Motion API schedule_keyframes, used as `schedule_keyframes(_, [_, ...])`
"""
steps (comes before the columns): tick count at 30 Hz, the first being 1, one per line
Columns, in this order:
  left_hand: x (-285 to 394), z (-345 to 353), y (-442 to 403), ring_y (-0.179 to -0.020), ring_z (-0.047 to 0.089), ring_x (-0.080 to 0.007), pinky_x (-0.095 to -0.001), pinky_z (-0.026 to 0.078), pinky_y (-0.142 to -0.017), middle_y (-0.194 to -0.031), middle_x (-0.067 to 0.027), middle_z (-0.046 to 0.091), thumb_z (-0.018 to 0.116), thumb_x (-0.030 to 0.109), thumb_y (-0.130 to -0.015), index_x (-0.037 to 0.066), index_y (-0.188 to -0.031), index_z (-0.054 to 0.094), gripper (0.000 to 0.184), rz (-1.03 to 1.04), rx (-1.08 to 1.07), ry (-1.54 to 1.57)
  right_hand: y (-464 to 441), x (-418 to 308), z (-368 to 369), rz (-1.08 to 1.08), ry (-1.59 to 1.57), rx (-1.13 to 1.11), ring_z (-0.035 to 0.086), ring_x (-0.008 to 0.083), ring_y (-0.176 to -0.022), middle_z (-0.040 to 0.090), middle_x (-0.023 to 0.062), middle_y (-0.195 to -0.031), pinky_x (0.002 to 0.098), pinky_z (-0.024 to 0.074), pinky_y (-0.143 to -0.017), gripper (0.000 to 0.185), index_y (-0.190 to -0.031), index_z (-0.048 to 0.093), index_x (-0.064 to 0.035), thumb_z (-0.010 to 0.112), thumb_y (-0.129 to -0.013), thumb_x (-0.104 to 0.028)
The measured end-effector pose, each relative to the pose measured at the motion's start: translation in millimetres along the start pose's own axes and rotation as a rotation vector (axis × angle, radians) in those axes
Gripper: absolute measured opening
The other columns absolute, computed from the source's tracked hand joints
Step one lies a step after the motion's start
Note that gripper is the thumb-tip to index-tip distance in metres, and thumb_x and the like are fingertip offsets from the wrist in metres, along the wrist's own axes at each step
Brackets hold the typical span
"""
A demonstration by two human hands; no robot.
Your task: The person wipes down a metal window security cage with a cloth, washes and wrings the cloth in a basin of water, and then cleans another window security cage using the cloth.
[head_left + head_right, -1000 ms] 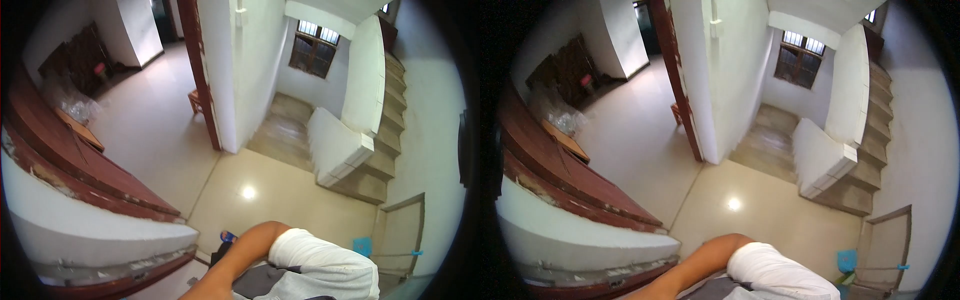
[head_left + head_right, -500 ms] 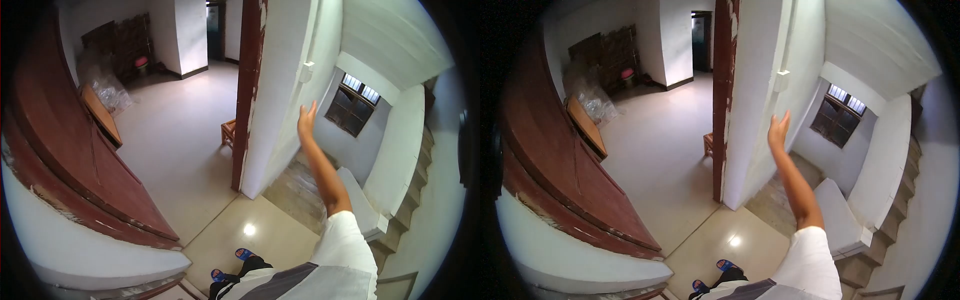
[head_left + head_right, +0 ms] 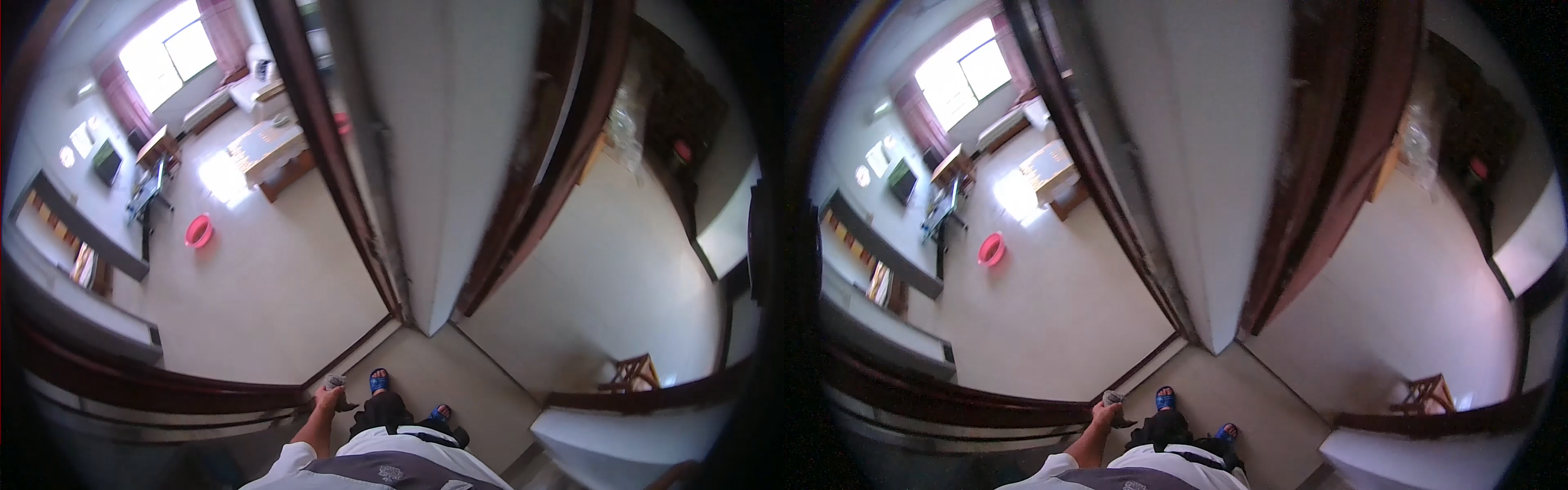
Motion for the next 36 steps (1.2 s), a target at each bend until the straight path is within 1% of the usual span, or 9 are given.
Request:
schedule_keyframes(12, [-50, -61, -36, -0.081, 0.064, -0.0194, -0.0338, 0.051, -0.073, -0.093, -0.0101, 0.067, 0.080, 0.022, -0.060, 0.003, -0.101, 0.065, 0.048, -0.123, 0.220, 0.282, 283, 203, 126, 1.169, -0.321, -0.450, 0.055, 0.0256, -0.108, 0.058, 0.0132, -0.118, 0.0517, 0.0429, -0.089, 0.044, -0.136, 0.039, -0.0054, 0.040, -0.094, -0.021])
schedule_keyframes(15, [-73, -97, -54, -0.089, 0.066, -0.0242, -0.0354, 0.050, -0.081, -0.101, -0.0136, 0.068, 0.082, 0.033, -0.055, 0.001, -0.105, 0.065, 0.062, -0.184, 0.159, -0.083, 362, 29, 335, 0.528, 0.036, -1.206, 0.059, 0.0141, -0.057, 0.066, 0.0110, -0.080, 0.0240, 0.0485, -0.052, 0.037, -0.127, 0.050, -0.0054, 0.052, -0.091, -0.013])
schedule_keyframes(18, [-55, -131, -66, -0.090, 0.065, -0.0241, -0.0348, 0.050, -0.081, -0.100, -0.0135, 0.068, 0.082, 0.032, -0.056, 0.001, -0.105, 0.065, 0.061, -0.190, 0.252, -0.034, 416, -112, 434, 0.116, 0.046, -1.502, 0.045, 0.0045, -0.047, 0.053, -0.0020, -0.057, 0.0217, 0.0382, -0.046, 0.026, -0.100, 0.068, -0.0056, 0.051, -0.095, -0.025])
schedule_keyframes(24, [92, -147, -44, -0.075, 0.060, -0.0166, -0.0307, 0.049, -0.071, -0.086, -0.0046, 0.064, 0.072, 0.029, -0.076, 0.001, -0.099, 0.065, 0.037, 0.042, 0.122, 0.563, 451, -114, 524, 0.331, 0.050, -1.644, 0.043, 0.0038, -0.055, 0.046, -0.0059, -0.061, 0.0217, 0.0346, -0.049, 0.039, -0.107, 0.064, -0.0054, 0.044, -0.097, -0.038])
schedule_keyframes(27, [137, -121, -52, -0.087, 0.058, -0.0159, -0.0309, 0.048, -0.076, -0.097, -0.0048, 0.063, 0.075, 0.028, -0.073, 0.002, -0.097, 0.066, 0.037, 0.087, -0.091, 0.825, 479, -136, 532, 0.609, -0.119, -1.784, 0.054, 0.0114, -0.085, 0.057, 0.0034, -0.095, 0.0273, 0.0446, -0.074, 0.046, -0.130, 0.047, -0.0076, 0.042, -0.098, -0.039])
schedule_keyframes(30, [181, -115, -67, -0.100, 0.054, -0.0177, -0.0326, 0.046, -0.082, -0.108, -0.0092, 0.057, 0.075, 0.028, -0.072, 0.002, -0.096, 0.066, 0.037, 0.427, 0.035, 0.438, 515, -179, 535, 1.232, -0.237, -1.890, 0.048, 0.0169, -0.114, 0.051, 0.0087, -0.123, 0.0350, 0.0399, -0.097, 0.055, -0.141, 0.033, -0.0086, 0.042, -0.098, -0.041])
schedule_keyframes(31, [203, -120, -65, -0.107, 0.049, -0.0184, -0.0345, 0.043, -0.086, -0.111, -0.0099, 0.055, 0.074, 0.029, -0.072, 0.002, -0.096, 0.066, 0.037, 0.516, 0.125, 0.154, 516, -149, 556, 0.901, -0.173, -1.968, 0.053, 0.0177, -0.108, 0.056, 0.0070, -0.117, 0.0383, 0.0449, -0.091, 0.046, -0.133, 0.043, -0.0092, 0.043, -0.098, -0.039])
schedule_keyframes(33, [229, -131, -71, -0.102, 0.053, -0.0172, -0.0342, 0.044, -0.084, -0.106, -0.0112, 0.058, 0.072, 0.029, -0.075, 0.002, -0.096, 0.065, 0.034, 0.578, 0.300, -0.227, 516, -150, 589, 1.098, -0.038, -1.930, 0.055, 0.0188, -0.105, 0.058, 0.0070, -0.114, 0.0389, 0.0453, -0.091, 0.040, -0.130, 0.045, -0.0105, 0.042, -0.099, -0.035])
schedule_keyframes(36, [248, -152, -97, -0.087, 0.058, -0.0128, -0.0300, 0.047, -0.077, -0.094, -0.0068, 0.064, 0.070, 0.023, -0.078, 0.001, -0.098, 0.066, 0.030, 0.309, 0.060, 0.172, 517, -168, 641, 1.175, 0.079, -1.927, 0.059, 0.0195, -0.098, 0.061, 0.0061, -0.106, 0.0397, 0.0476, -0.088, 0.030, -0.118, 0.052, -0.0101, 0.042, -0.099, -0.030])
Point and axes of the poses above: each hand's wrist, its own y-axis away from the middle knuckle, its own z-axis out of the palm, x = y × z, the point moved 5 cm from there along -y, towards the middle knuckle
